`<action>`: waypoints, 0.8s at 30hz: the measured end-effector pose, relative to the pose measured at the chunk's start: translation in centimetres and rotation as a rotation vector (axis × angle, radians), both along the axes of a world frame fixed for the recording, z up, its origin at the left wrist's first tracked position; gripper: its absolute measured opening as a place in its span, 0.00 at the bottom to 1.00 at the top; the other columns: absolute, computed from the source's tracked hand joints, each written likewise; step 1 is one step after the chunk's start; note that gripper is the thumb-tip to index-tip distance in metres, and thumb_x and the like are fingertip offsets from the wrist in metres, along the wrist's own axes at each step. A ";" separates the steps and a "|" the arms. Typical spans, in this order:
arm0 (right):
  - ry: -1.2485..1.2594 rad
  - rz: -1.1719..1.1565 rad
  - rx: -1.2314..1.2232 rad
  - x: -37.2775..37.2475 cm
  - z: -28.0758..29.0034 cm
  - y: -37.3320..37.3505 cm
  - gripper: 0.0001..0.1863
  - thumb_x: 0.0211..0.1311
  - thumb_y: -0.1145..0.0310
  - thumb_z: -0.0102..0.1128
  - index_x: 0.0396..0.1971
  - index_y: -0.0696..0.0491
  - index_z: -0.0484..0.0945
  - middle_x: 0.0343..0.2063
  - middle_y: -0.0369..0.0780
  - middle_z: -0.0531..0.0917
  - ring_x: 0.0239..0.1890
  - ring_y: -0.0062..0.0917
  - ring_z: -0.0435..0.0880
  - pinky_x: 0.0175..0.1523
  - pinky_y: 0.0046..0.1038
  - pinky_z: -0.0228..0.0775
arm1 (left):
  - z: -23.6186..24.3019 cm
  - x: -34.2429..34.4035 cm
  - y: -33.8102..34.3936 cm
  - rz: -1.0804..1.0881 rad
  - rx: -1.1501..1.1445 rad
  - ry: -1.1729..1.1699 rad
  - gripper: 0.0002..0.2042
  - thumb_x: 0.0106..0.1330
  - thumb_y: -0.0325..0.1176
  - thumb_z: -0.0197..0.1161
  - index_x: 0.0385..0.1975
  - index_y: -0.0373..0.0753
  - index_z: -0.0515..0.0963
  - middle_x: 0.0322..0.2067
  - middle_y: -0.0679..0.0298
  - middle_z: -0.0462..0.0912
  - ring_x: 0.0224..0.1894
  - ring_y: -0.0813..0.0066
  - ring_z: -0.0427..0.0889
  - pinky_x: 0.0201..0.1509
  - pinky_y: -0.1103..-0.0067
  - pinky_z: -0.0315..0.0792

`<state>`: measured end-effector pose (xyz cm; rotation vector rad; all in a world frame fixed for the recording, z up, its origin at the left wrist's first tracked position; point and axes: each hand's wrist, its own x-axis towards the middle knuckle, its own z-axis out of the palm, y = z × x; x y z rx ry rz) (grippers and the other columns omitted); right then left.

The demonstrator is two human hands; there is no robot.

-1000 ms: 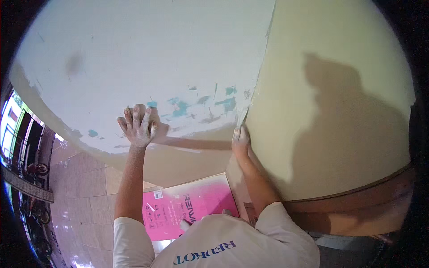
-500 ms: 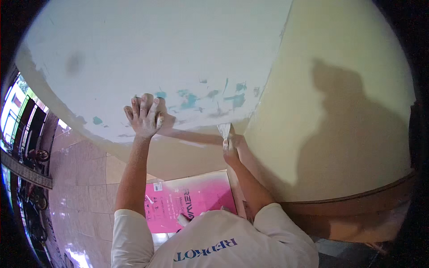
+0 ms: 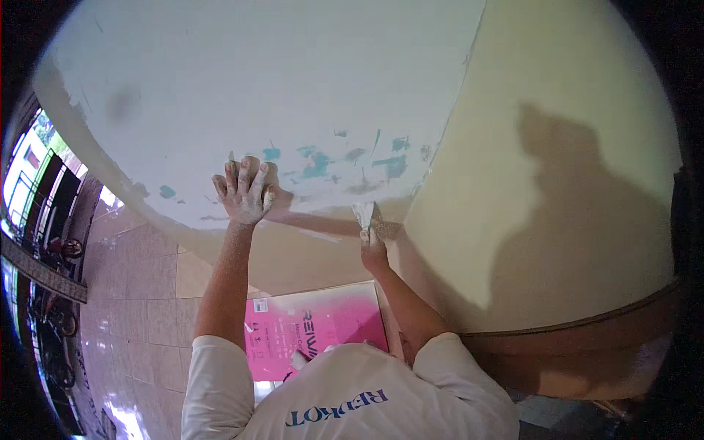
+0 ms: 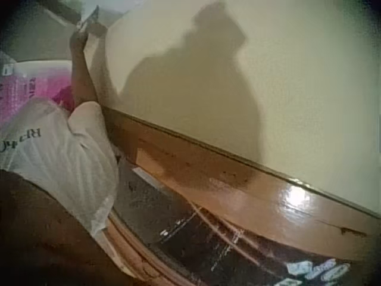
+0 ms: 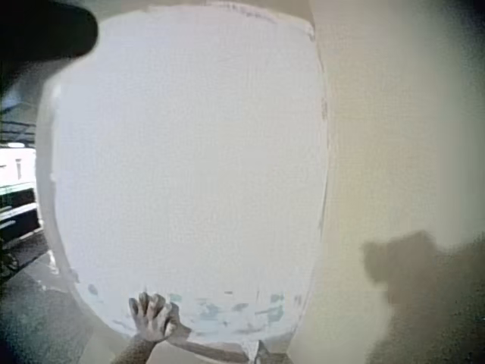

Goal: The person applies plaster to a wall using a putty knife to cover imperfections or holes.

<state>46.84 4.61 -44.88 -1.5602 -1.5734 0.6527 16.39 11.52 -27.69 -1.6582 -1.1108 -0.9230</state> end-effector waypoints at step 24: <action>0.422 0.143 -0.190 -5.6 -1.1 1.3 0.20 0.66 0.53 0.44 0.31 0.56 0.74 0.23 0.44 0.76 0.27 0.32 0.76 0.35 0.33 0.66 | -5.6 -8.4 -6.6 0.199 -0.459 -0.052 0.39 0.45 0.59 0.66 0.60 0.59 0.63 0.65 0.55 0.51 0.69 0.48 0.41 0.58 0.33 0.37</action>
